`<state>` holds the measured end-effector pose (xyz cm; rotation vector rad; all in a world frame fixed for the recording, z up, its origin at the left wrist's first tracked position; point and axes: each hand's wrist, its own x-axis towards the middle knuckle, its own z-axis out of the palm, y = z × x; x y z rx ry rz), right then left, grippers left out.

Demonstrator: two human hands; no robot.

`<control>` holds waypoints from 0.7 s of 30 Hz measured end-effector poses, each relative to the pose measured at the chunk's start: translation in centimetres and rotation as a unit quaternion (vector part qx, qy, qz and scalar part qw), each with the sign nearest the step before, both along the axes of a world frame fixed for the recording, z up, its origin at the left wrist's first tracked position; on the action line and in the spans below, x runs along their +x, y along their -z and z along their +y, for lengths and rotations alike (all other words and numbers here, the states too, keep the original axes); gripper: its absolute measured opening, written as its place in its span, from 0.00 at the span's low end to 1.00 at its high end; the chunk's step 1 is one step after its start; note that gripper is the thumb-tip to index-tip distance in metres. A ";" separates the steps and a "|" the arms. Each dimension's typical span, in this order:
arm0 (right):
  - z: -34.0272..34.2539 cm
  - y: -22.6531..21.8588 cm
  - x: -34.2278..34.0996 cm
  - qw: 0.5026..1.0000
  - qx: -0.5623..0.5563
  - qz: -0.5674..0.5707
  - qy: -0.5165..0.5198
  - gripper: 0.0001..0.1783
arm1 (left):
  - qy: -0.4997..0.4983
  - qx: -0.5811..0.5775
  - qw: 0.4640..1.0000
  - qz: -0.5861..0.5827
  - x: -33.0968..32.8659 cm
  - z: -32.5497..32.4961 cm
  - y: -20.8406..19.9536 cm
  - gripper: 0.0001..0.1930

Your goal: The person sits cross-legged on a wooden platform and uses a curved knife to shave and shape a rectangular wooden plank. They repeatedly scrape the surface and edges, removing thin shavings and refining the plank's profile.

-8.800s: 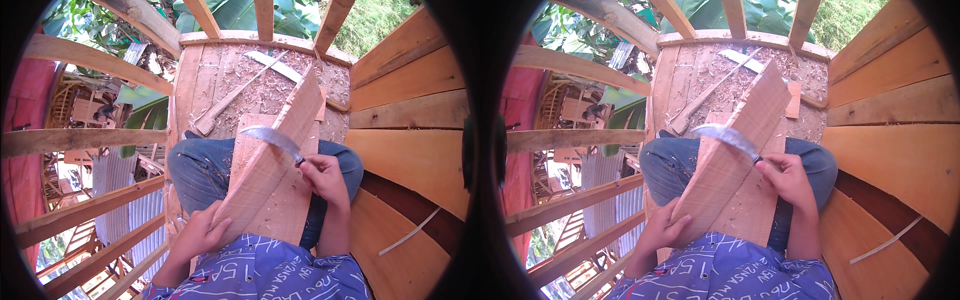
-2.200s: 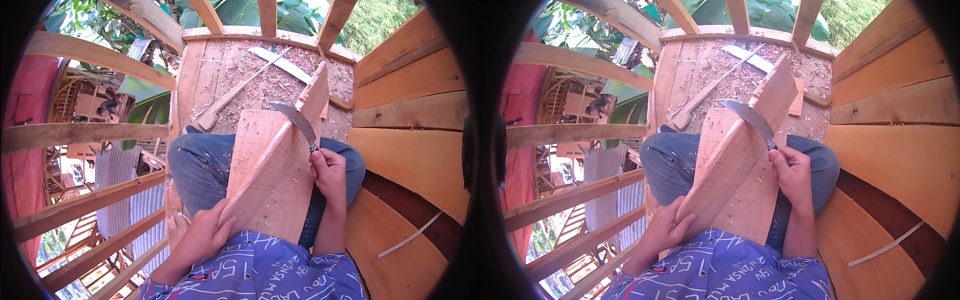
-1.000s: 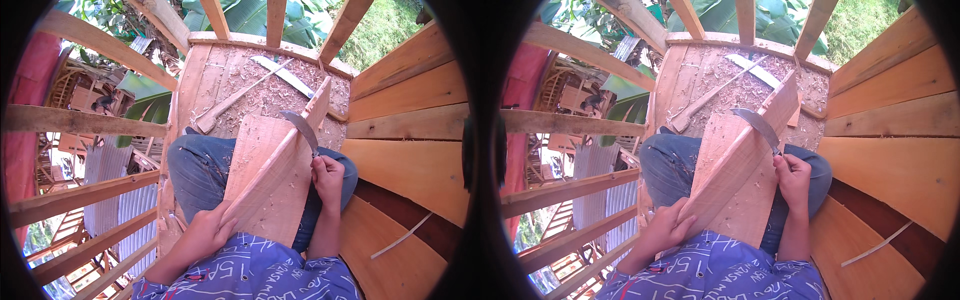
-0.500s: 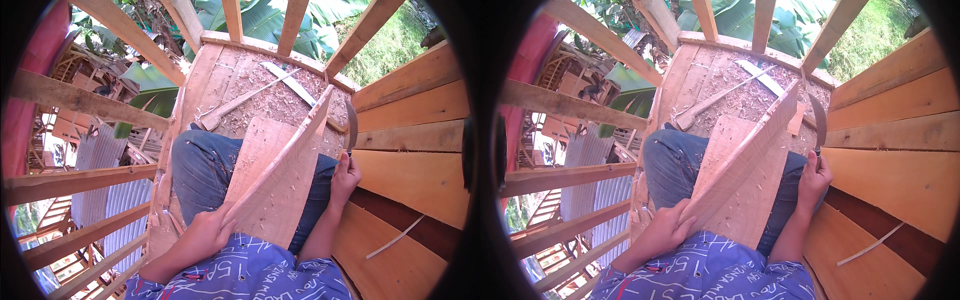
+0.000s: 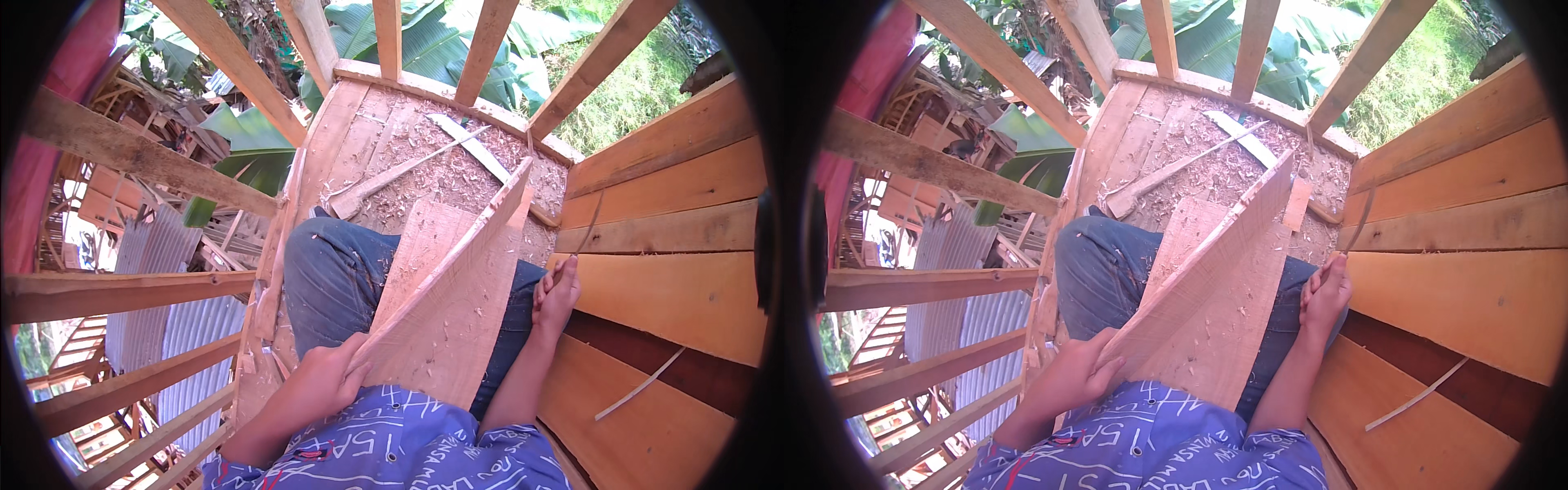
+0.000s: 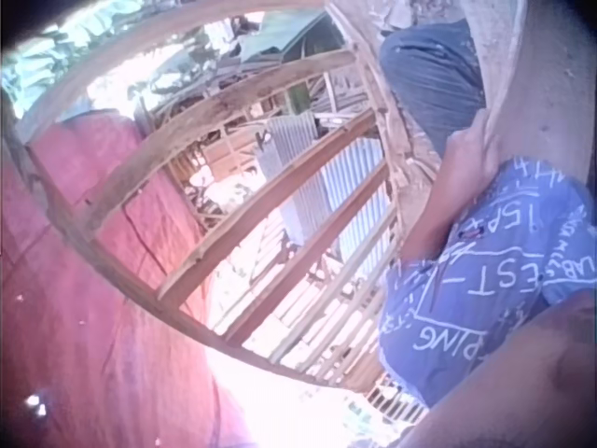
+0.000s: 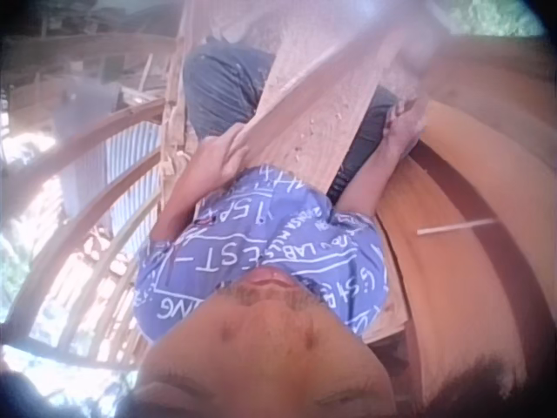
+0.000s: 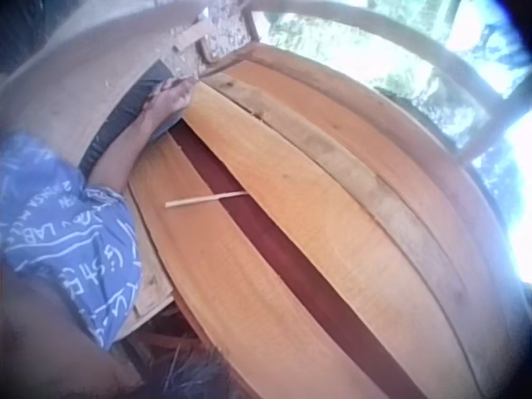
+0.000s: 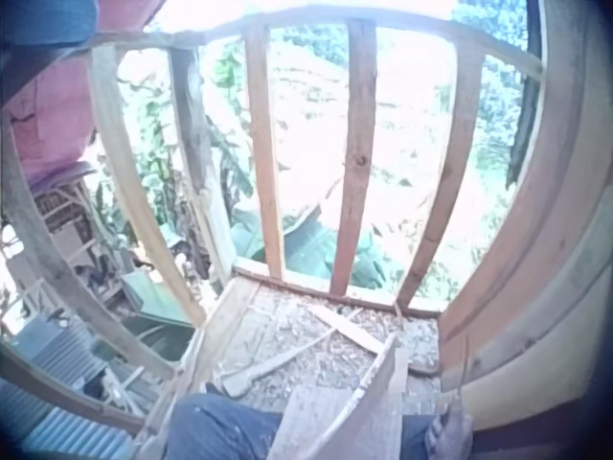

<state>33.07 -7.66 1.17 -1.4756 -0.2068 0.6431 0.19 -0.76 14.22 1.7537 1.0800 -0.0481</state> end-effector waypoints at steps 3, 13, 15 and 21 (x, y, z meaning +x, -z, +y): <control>-0.9 -1.7 -1.3 0.990 0.003 -0.029 -0.134 0.20 | -0.001 -0.001 1.000 0.001 -0.5 -0.3 0.5 0.15; 0.4 -1.1 -5.5 0.960 -0.127 -0.111 -0.223 0.23 | 0.009 -0.004 1.000 -0.010 -0.4 0.1 0.8 0.16; 0.4 -1.2 -5.7 0.959 -0.122 -0.139 -0.214 0.23 | 0.004 -0.015 1.000 0.001 -0.4 0.2 0.6 0.16; 0.6 -0.2 -6.3 0.951 -0.115 -0.237 -0.164 0.17 | 0.011 -0.023 1.000 0.003 -0.3 0.4 0.7 0.16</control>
